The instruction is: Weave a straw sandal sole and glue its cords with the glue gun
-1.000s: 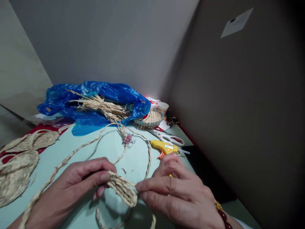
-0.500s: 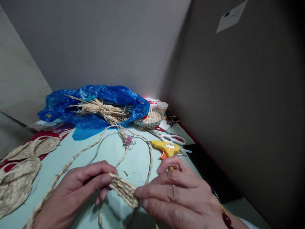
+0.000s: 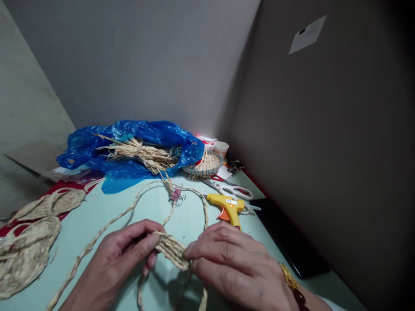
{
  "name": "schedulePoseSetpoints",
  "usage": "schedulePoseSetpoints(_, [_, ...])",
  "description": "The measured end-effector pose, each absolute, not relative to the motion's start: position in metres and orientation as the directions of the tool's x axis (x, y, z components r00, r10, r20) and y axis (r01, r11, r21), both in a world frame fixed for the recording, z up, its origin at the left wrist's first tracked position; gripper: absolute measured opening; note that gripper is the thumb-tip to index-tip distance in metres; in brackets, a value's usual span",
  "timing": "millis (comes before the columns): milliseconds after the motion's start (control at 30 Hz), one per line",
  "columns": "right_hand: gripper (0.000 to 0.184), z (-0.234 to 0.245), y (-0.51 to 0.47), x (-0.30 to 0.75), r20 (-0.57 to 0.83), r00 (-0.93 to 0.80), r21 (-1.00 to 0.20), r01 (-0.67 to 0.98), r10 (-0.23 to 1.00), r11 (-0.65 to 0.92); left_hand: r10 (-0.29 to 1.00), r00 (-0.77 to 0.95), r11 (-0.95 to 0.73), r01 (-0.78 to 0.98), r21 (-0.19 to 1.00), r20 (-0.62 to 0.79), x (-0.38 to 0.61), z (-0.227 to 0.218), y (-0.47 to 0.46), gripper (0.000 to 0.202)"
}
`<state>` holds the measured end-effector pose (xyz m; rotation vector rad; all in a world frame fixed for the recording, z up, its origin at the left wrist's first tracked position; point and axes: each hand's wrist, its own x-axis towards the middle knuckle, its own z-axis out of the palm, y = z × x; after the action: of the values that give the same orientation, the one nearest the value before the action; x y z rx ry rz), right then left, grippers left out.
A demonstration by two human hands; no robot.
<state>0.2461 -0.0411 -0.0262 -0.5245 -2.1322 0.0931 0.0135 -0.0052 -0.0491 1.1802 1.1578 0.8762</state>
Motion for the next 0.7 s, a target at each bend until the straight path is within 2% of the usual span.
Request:
schedulePoseSetpoints(133, [0.025,-0.032,-0.042,0.243,0.758,-0.487,-0.274,0.367,0.434,0.889,0.965,0.194,0.164,0.091,0.982,-0.179,0.017,-0.047,-0.006,0.038])
schedulePoseSetpoints(333, [0.025,-0.028,-0.044,0.244,0.731,-0.515,-0.267,0.388,0.448,0.882,0.947,0.253,0.194,0.050,0.980,-0.200,0.016,-0.054,-0.012,0.029])
schedulePoseSetpoints(500, [0.030,-0.025,-0.045,0.246,0.734,-0.535,-0.249,0.362,0.419,0.898,0.942,0.251,0.225,0.024,0.974,-0.223,0.014,-0.054,-0.014,0.036])
schedulePoseSetpoints(700, [0.027,-0.027,-0.047,0.247,0.742,-0.554,-0.204,0.349,0.377,0.915,0.981,0.141,0.128,0.021,0.992,-0.130,0.025,-0.044,-0.026,0.022])
